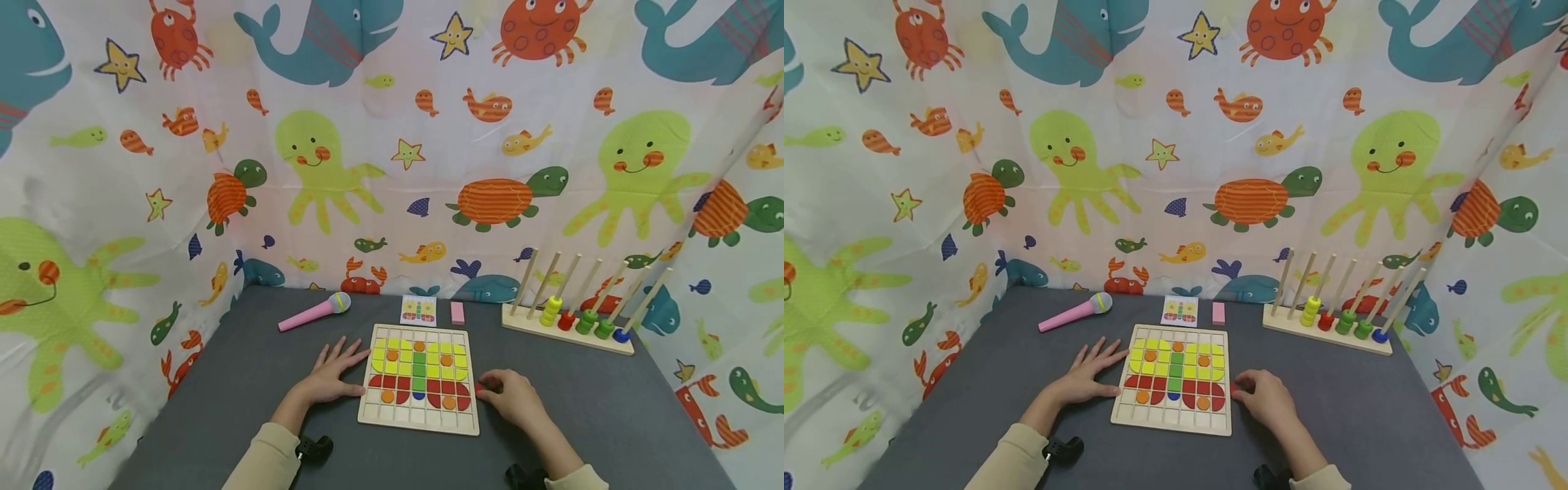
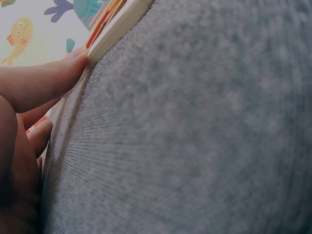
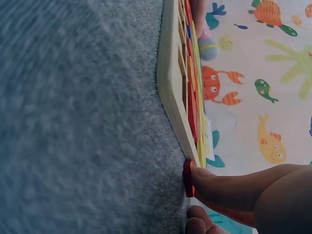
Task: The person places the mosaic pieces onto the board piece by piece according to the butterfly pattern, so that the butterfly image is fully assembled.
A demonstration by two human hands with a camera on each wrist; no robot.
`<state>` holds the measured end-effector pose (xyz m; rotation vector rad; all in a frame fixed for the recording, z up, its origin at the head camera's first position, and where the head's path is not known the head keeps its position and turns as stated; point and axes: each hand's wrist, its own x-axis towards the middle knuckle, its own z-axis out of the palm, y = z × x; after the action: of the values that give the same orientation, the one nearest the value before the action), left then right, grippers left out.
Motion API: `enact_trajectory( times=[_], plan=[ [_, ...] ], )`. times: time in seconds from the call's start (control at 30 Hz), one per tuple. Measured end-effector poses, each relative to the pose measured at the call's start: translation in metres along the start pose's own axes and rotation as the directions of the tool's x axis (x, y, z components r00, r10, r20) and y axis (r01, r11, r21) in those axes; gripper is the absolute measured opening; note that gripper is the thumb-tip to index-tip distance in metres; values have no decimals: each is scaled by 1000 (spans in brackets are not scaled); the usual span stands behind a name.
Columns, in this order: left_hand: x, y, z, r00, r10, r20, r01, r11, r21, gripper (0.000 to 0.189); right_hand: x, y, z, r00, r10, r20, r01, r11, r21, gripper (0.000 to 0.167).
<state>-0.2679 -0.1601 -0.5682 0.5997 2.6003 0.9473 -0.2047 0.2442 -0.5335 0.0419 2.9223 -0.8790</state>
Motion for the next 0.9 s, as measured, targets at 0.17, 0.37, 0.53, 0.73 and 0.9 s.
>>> enact_trajectory(
  times=[0.17,0.37,0.53,0.73,0.9],
  plan=[
    [0,0,1,1000,5,-14,-5,1000,4,89,0,-2,2,1000,4,0,-4,1000,4,20],
    [0,1,1,1000,-4,-8,4,1000,9,89,0,-3,1,999,34,27,-36,998,52,20],
    [1,1,1,1000,-10,-6,10,1000,14,89,1,-5,-3,997,60,49,-67,985,160,16],
    [1,0,0,1000,-18,-6,18,1000,7,88,0,-14,-9,998,37,42,-45,974,221,13],
    [1,-1,0,1000,-16,-6,16,1000,3,88,-1,-32,-11,998,-30,47,13,946,323,12]
  ],
)
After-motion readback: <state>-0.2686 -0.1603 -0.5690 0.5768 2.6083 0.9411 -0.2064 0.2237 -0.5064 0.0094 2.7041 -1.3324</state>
